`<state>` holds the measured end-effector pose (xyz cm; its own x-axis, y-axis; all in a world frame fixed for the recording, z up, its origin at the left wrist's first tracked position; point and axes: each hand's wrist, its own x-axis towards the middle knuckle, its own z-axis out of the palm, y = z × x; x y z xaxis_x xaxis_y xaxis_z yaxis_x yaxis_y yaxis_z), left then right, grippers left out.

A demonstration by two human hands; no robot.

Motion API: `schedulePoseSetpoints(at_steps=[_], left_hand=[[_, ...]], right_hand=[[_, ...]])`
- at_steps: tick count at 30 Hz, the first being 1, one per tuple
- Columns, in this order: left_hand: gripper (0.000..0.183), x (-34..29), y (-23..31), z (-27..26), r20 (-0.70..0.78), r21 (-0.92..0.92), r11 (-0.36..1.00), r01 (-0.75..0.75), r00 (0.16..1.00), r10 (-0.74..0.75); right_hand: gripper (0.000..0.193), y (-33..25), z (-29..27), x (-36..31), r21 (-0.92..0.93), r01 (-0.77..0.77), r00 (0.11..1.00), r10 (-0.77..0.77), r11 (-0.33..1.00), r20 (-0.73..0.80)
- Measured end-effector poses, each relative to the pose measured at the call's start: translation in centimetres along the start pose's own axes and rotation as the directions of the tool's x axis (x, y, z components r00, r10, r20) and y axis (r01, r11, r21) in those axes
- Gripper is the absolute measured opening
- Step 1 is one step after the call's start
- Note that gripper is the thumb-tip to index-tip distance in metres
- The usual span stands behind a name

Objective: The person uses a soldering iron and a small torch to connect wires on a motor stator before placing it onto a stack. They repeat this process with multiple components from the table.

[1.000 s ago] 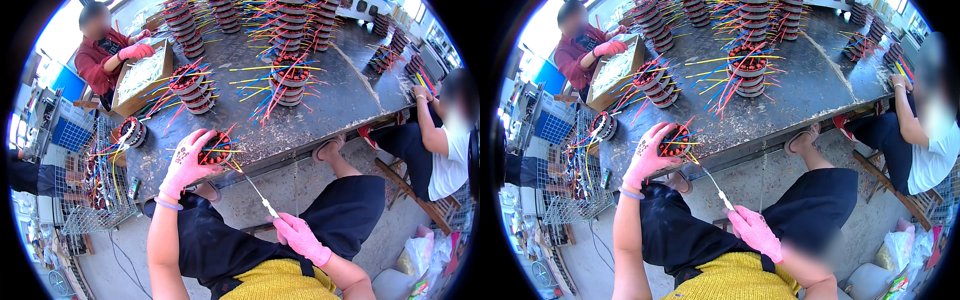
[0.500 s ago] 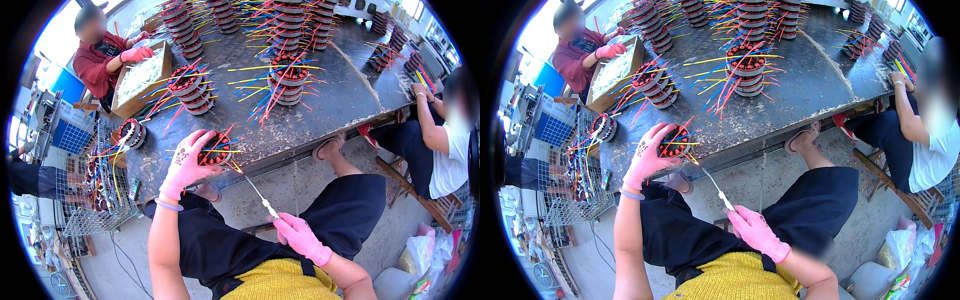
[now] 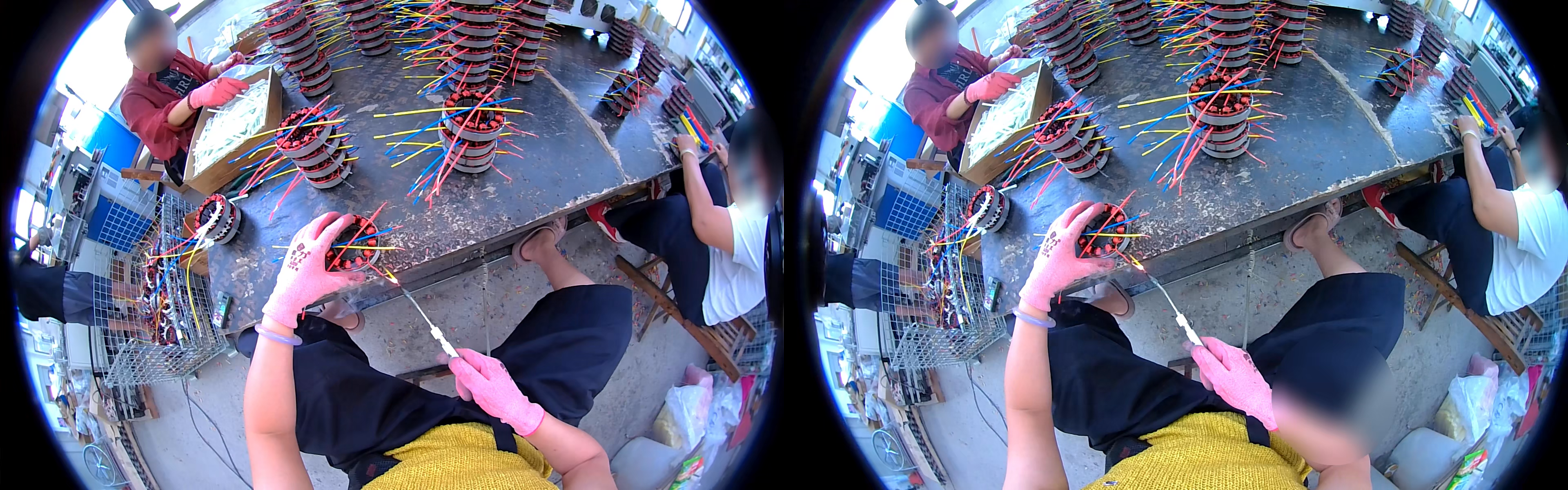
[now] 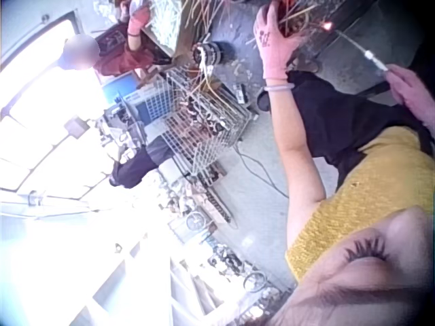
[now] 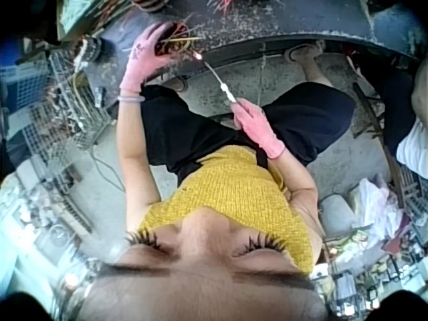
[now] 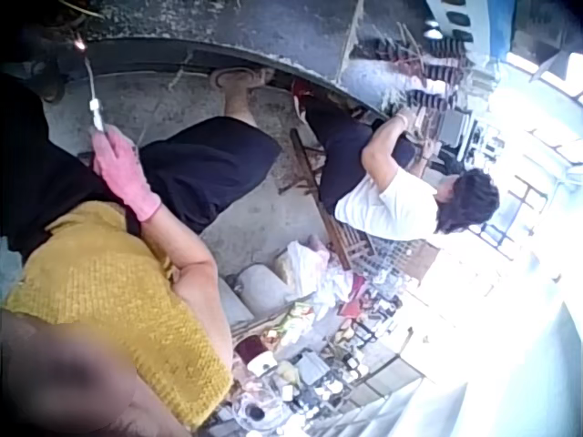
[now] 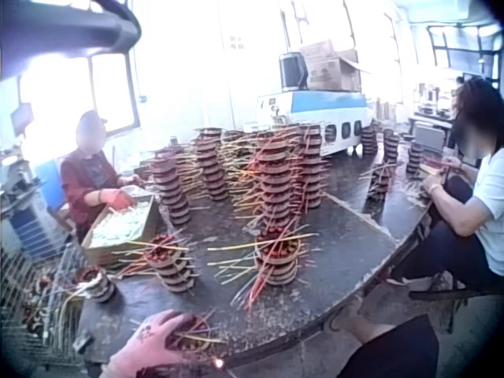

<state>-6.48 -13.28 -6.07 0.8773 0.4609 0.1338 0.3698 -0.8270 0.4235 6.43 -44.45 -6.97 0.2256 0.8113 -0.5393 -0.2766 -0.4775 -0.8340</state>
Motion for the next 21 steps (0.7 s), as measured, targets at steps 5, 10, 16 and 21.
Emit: schedulePoseSetpoints(at_steps=[5,10,16,21], left_hand=[[0.091,0.0,-0.1,0.0,-0.004,0.003,1.0,0.001,1.0,-0.001],[0.09,0.0,-0.1,0.1,-0.012,-0.002,1.0,-0.002,1.0,0.002],[0.091,0.0,-0.2,0.2,-0.01,-0.005,1.0,-0.003,1.0,0.003],[0.091,0.0,0.0,0.1,-0.012,0.005,1.0,0.008,1.0,-0.008]], right_hand=[[0.038,1.0,0.1,0.2,0.062,0.003,1.0,-0.003,0.998,-0.003],[0.037,0.5,0.0,0.1,-0.002,-0.006,1.0,0.006,1.0,-0.012],[0.037,0.2,0.1,0.0,0.022,-0.004,1.0,0.005,1.0,-0.028],[0.035,0.6,0.0,0.4,0.008,-0.009,1.0,0.009,1.0,0.005]])
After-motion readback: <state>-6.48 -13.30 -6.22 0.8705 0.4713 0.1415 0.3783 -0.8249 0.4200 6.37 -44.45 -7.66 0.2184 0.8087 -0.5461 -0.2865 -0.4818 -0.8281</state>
